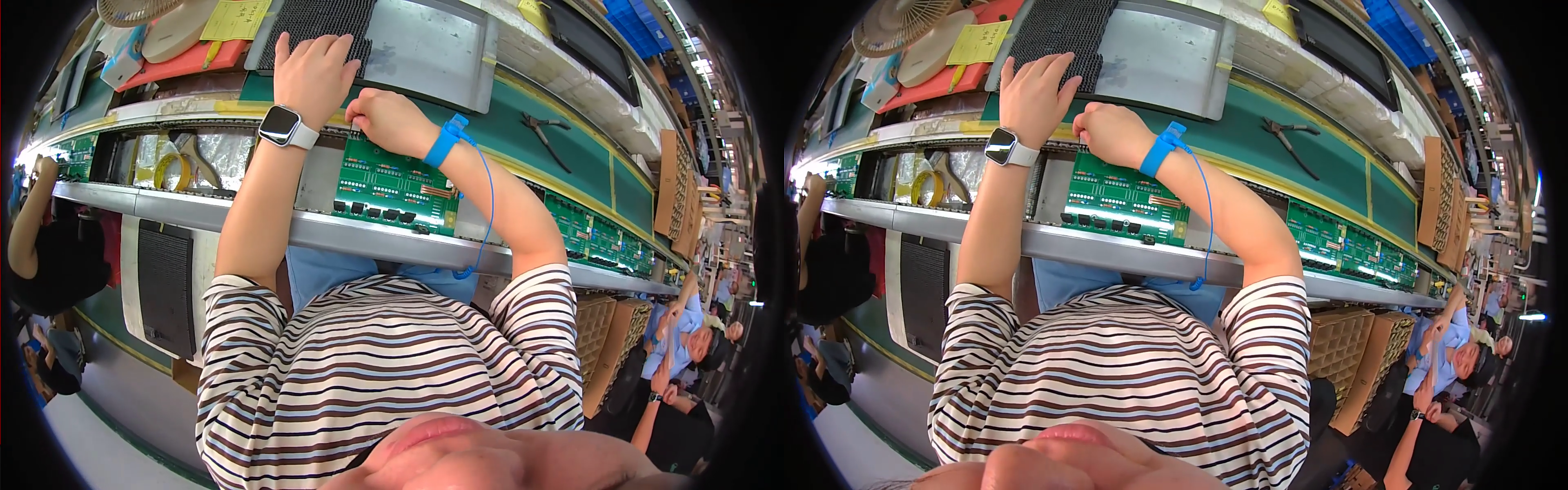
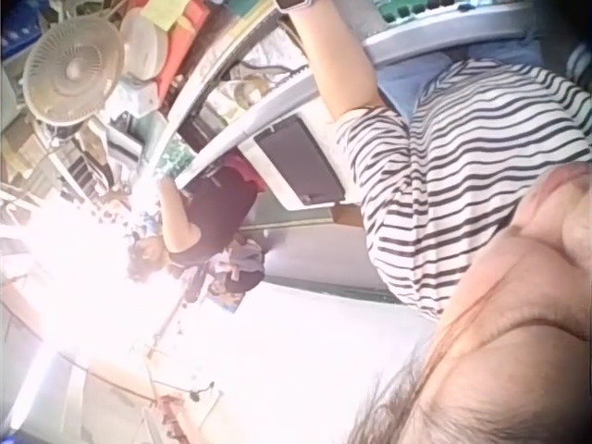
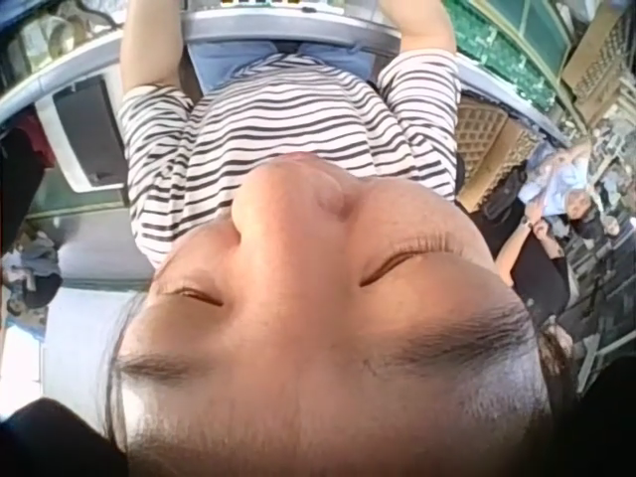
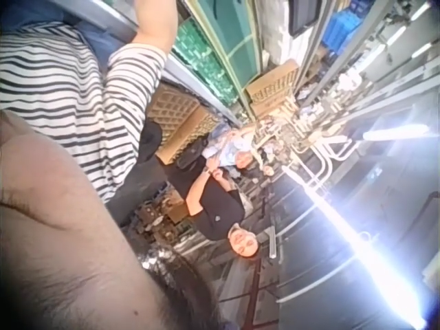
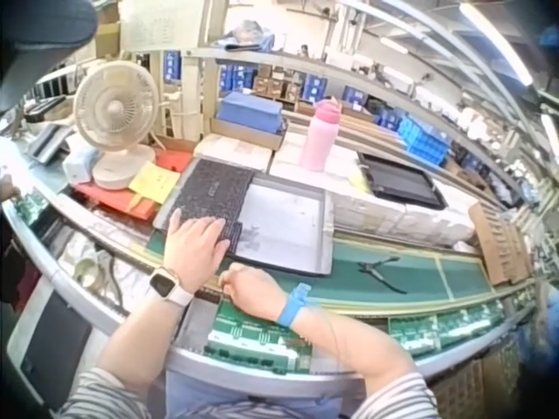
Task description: Insert electronic components into a printed circuit board on an assembly line.
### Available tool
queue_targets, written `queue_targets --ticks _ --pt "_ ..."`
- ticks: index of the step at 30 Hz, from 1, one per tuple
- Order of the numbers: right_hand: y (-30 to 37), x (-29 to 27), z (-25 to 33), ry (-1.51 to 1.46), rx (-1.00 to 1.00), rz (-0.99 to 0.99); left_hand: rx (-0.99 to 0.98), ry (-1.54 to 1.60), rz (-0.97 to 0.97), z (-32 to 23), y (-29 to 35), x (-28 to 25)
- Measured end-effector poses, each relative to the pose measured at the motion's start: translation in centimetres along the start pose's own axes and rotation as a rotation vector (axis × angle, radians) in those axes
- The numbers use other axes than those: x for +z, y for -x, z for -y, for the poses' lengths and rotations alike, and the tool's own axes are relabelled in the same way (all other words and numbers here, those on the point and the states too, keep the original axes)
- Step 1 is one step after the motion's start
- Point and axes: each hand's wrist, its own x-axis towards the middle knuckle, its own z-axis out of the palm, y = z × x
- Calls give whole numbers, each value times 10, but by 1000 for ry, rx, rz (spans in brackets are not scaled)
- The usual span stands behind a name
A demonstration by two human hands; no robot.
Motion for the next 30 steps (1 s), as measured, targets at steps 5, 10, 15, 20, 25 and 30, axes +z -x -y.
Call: queue_targets --ticks 5,10,15,20,25,30 --pt "8 1 5 94 -45 -46 -8 12 12 -1 0 -1" --pt "8 2 7 77 -75 -71 -35 -1 101 -3 1 -5" --pt "5 3 0 53 -90 -72 -30 7 136 -4 1 -3" --pt "3 1 -2 32 -107 -50 -30 0 140 -5 -1 -3" --pt "10 3 11 49 -142 -24 -35 0 170 -4 3 -5" --pt "29 -2 50 325 -272 -197 -28 -3 172 -6 5 -4"
